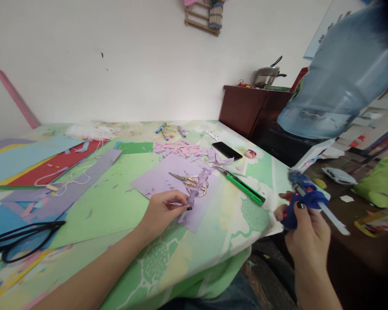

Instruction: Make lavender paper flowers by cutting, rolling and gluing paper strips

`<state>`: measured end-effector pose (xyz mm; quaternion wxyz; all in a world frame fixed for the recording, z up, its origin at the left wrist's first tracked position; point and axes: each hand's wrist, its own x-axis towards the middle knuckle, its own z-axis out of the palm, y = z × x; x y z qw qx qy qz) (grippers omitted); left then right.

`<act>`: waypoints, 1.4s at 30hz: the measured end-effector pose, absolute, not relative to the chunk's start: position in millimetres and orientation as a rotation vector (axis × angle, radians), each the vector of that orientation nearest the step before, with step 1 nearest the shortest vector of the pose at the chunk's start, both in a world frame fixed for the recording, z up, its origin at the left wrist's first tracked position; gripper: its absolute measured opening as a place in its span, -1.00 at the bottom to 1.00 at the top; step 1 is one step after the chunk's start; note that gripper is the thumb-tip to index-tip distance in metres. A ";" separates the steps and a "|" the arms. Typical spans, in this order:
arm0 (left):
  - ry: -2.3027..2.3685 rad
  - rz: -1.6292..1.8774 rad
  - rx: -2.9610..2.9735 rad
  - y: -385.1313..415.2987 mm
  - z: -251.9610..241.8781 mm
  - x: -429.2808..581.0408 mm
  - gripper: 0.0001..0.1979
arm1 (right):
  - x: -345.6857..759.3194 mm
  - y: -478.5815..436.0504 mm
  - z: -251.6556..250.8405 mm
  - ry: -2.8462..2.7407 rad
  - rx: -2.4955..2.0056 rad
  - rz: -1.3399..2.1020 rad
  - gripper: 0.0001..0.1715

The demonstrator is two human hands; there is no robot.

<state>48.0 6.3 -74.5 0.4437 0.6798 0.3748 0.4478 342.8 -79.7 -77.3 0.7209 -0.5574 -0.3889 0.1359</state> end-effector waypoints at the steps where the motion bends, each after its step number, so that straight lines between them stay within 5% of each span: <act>1: 0.920 1.118 1.717 6.3 -74.5 47.9 -0.94 | 330.4 -83.8 -73.7 -0.838 -1.153 0.422 -0.74; 7: 0.907 1.175 1.841 5.4 -75.1 46.5 -0.92 | 291.5 -104.3 -75.4 -0.942 -1.069 0.983 -0.64; 14: 0.893 1.190 1.876 3.2 -72.2 47.4 -0.90 | 276.7 -107.4 -96.1 -1.228 -1.168 1.121 -0.66; 25: 0.883 1.190 1.907 3.2 -69.9 48.1 -0.91 | 259.3 -97.4 -101.3 -1.372 -1.297 0.974 -0.56; 42: 0.912 1.175 1.818 2.4 -68.8 48.2 -0.92 | 263.4 -97.5 -104.1 -1.604 -1.369 0.683 -0.74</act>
